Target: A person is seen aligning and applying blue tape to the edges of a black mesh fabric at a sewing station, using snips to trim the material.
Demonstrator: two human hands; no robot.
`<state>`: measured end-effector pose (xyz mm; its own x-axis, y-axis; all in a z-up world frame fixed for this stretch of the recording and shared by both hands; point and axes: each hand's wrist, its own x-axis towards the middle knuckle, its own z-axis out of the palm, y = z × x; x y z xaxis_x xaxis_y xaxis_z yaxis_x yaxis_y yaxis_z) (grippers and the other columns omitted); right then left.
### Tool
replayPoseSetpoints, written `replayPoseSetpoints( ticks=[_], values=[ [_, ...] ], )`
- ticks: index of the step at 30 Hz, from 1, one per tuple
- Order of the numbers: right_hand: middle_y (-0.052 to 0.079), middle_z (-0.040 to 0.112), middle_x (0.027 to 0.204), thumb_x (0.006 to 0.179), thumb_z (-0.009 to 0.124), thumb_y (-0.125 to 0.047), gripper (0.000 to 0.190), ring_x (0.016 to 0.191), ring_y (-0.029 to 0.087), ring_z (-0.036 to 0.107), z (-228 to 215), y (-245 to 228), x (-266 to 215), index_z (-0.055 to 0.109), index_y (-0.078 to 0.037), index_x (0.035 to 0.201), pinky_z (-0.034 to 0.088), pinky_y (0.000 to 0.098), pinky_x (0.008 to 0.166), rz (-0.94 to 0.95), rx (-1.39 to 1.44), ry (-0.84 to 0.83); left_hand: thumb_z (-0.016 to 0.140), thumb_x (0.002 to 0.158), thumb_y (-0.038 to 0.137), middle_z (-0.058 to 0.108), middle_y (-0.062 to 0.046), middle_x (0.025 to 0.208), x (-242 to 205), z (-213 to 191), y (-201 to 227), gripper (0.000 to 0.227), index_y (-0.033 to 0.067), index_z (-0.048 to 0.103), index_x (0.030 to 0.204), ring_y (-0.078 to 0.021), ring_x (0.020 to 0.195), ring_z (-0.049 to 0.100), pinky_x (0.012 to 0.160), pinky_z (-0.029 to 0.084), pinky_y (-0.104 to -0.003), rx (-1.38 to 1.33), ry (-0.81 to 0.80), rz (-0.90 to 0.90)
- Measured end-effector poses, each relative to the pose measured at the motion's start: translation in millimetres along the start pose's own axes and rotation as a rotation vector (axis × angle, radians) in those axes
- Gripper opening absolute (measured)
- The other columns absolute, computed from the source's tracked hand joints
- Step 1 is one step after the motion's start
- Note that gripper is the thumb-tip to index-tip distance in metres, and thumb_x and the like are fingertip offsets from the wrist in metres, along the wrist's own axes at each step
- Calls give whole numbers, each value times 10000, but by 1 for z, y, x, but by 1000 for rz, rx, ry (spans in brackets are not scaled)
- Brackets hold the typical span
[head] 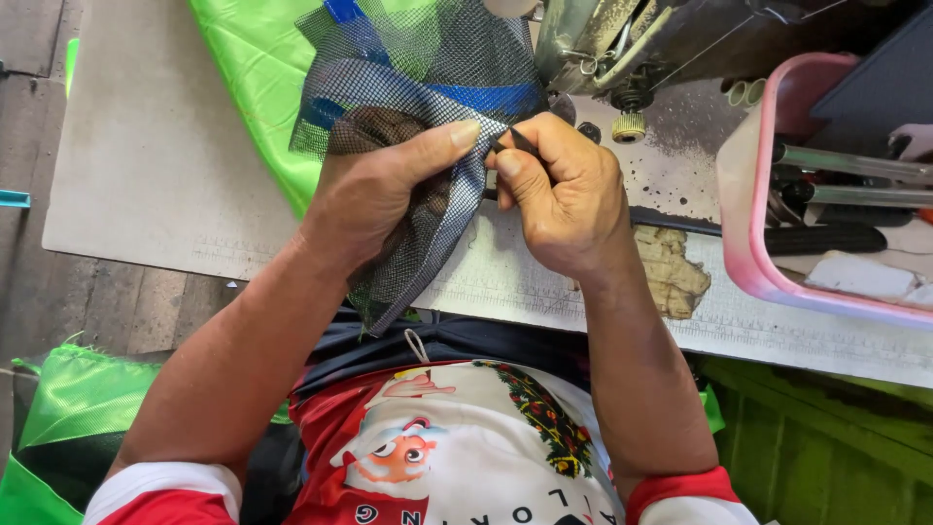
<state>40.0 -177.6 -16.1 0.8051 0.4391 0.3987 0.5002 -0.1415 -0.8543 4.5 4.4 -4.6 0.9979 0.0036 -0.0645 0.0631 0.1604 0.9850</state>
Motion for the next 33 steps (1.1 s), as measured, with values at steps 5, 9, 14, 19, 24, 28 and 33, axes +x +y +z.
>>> replayPoseSetpoints(
  ticks=[5,9,14,19,24,28,33],
  values=[
    [66,629,601,1055,557,-115,217,539,155,527,5,2,0,697,-13,924,443,262,524,-9,35,-3,797,847,27,739,-136,1074,3,5,-15,254,-44,716,1077,-290,1007,731,956,608,-507,-294,39,37],
    [63,631,604,1057,549,-108,220,545,152,530,3,0,1,696,-16,921,447,260,530,-7,41,-15,803,838,4,733,-144,1078,4,4,-20,272,-50,700,1083,-269,1006,720,938,619,-471,-277,68,50],
    [52,631,599,1056,555,-117,219,540,132,528,3,0,1,699,-23,922,445,248,540,-4,94,-10,741,909,166,719,-172,1107,7,-5,-12,302,-10,682,1148,-264,1028,691,1031,556,-496,-251,-98,-104],
    [58,629,586,1060,542,-113,236,499,129,508,4,2,3,689,-16,904,428,239,497,-21,109,-15,800,853,175,717,-187,983,3,6,-1,272,-21,725,1026,-257,890,705,924,611,-455,-200,45,-91],
    [54,622,578,1057,539,-112,229,481,118,512,6,0,0,679,-13,905,431,226,480,2,160,-20,794,858,222,710,-191,929,-2,12,5,264,0,735,989,-248,867,671,876,602,-439,-165,59,-131],
    [57,626,584,1057,542,-110,236,496,131,512,5,-1,1,683,-19,891,437,242,496,-7,121,-15,810,826,224,708,-200,969,-2,13,5,298,3,744,1015,-246,891,663,892,598,-438,-200,59,-145],
    [64,629,598,1057,558,-108,222,525,156,517,0,-4,1,689,-24,899,444,264,528,-13,22,-10,815,820,215,711,-230,997,0,10,6,303,-10,743,1009,-257,893,667,917,595,-465,-187,60,-134]
  ],
)
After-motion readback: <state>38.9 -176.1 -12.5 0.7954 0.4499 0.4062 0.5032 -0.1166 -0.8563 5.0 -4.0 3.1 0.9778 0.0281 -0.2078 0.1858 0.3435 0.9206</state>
